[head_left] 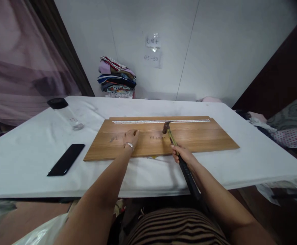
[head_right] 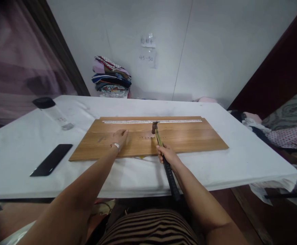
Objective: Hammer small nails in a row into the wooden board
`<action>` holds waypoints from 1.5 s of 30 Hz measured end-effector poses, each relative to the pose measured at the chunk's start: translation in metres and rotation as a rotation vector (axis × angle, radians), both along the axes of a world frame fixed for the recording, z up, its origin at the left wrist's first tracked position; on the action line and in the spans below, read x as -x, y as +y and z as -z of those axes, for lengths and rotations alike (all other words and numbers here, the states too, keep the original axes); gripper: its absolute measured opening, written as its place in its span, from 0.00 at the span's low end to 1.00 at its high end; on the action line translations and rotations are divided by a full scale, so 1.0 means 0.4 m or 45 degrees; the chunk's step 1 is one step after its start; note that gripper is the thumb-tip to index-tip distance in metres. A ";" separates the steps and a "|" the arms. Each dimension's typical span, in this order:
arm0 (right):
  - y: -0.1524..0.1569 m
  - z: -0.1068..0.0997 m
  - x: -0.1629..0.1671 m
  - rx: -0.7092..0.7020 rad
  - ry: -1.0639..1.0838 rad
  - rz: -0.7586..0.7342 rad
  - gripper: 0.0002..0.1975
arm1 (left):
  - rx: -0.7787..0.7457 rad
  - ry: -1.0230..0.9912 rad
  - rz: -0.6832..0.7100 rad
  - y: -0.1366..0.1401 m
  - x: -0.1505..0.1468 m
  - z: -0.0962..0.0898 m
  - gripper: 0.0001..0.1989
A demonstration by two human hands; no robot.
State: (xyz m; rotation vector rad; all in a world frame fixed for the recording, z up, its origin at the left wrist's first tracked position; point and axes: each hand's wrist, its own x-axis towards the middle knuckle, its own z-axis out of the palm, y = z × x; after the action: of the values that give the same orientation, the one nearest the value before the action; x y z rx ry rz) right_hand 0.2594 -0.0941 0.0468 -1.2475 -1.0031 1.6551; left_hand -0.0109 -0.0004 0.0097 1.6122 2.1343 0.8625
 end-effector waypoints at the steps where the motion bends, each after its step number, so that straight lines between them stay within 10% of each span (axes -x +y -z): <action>1: 0.005 -0.003 0.008 -0.007 0.006 0.032 0.23 | -0.019 -0.100 -0.033 -0.006 -0.004 -0.007 0.17; 9: 0.018 0.012 0.161 -0.145 0.047 0.145 0.21 | 0.215 -1.304 0.445 -0.119 -0.210 -0.070 0.27; 15: -0.048 0.045 0.235 -0.423 0.008 -0.118 0.23 | 0.318 -1.347 0.428 -0.157 -0.191 -0.148 0.22; 19: -0.051 0.078 0.120 -0.567 -0.233 -0.556 0.16 | 0.414 -1.425 0.493 -0.173 -0.129 -0.171 0.22; 26: 0.172 0.078 -0.199 -0.676 -1.254 0.025 0.13 | 0.579 -1.604 0.491 -0.187 -0.151 -0.142 0.23; 30: 0.287 0.054 -0.321 -0.596 -1.670 0.005 0.20 | 0.624 -1.628 0.485 -0.176 -0.182 -0.138 0.22; 35: 0.328 0.110 -0.388 -0.314 -2.001 0.018 0.29 | 0.662 -1.619 0.402 -0.153 -0.202 -0.130 0.21; 45: 0.321 0.141 -0.388 -0.343 -2.073 0.030 0.30 | 0.678 -1.529 0.303 -0.146 -0.225 -0.110 0.27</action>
State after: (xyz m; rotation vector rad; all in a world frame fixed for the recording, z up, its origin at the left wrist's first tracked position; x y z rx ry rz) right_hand 0.4147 0.0343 -0.0094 -2.3290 -1.9395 0.1058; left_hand 0.0793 -0.0587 0.0537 0.7029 1.1248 0.7730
